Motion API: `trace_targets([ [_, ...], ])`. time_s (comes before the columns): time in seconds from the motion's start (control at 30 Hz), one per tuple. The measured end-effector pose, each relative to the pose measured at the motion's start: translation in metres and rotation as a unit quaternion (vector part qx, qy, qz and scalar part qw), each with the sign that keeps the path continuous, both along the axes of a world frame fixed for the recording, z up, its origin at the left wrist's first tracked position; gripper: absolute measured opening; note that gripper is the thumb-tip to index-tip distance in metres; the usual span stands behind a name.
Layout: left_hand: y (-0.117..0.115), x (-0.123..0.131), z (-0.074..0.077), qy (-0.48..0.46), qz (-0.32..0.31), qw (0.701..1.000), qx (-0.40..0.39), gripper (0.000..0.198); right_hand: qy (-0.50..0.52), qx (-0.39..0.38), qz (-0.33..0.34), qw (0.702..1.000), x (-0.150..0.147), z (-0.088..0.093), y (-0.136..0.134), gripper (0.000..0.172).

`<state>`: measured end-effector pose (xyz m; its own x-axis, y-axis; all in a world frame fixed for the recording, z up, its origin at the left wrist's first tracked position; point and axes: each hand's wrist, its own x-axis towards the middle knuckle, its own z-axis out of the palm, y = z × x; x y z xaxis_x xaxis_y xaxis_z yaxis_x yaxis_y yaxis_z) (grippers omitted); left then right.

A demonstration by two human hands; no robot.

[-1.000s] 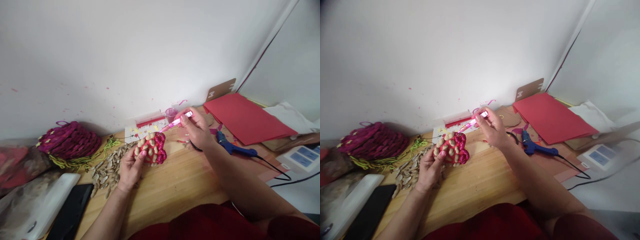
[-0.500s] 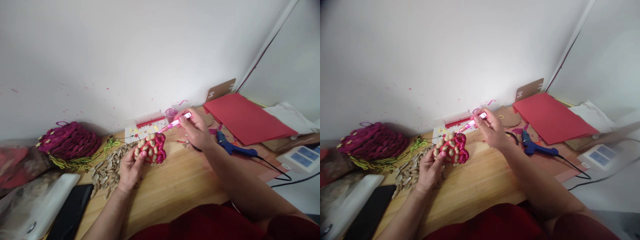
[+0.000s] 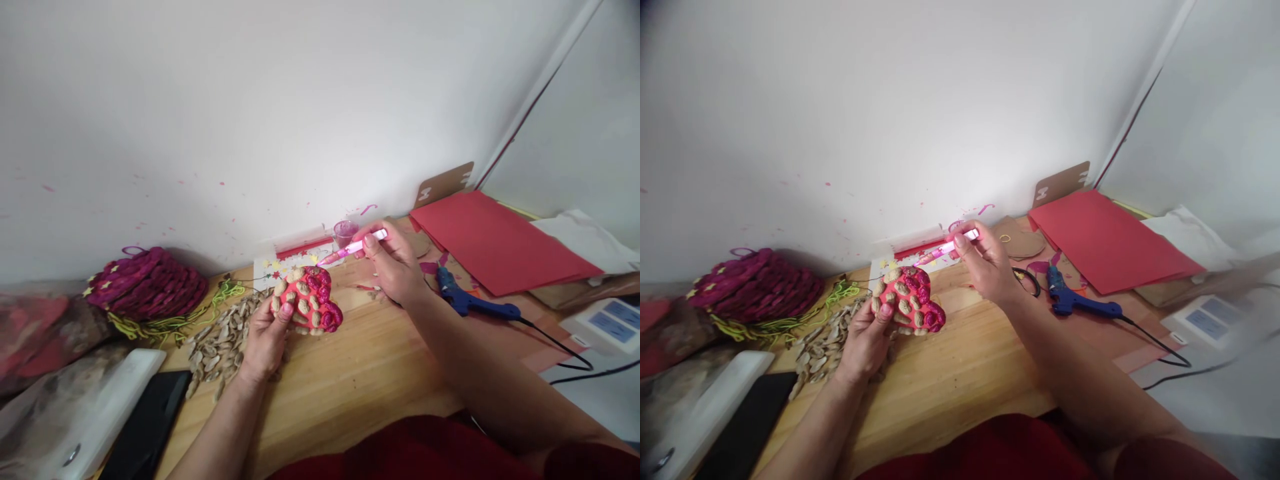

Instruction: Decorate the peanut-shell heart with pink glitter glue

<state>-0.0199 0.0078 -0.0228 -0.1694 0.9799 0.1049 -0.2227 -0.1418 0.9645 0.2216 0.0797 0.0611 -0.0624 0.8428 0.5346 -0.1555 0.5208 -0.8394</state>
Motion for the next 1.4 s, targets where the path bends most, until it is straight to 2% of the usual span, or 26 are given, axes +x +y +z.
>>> trace_targets([
  [0.37, -0.001, 0.011, 0.015, -0.077, -0.045, 0.996, -0.024, 0.042, 0.008, -0.004, 0.003, 1.0, -0.001, -0.008, 0.002, 0.036],
  [0.6, -0.001, 0.011, 0.014, -0.113, -0.038, 0.992, -0.04, 0.044, -0.004, 0.007, 0.01, 1.0, 0.001, -0.009, 0.002, 0.031],
  [0.87, 0.001, 0.007, 0.014, -0.12, -0.049, 0.99, -0.054, 0.043, 0.002, -0.008, 0.002, 1.0, 0.002, -0.011, 0.005, 0.035],
  [1.0, 0.0, 0.007, 0.013, -0.126, -0.048, 0.989, -0.063, 0.041, 0.021, -0.028, 0.02, 0.999, 0.0, -0.012, 0.008, 0.042],
  [1.23, 0.0, 0.009, 0.014, -0.144, -0.047, 0.985, -0.078, 0.046, 0.054, -0.034, 0.036, 0.997, -0.002, -0.014, 0.012, 0.039],
  [1.4, 0.001, 0.008, 0.015, -0.154, -0.051, 0.984, -0.07, 0.045, 0.027, -0.028, 0.039, 0.998, -0.001, -0.011, 0.008, 0.039],
])
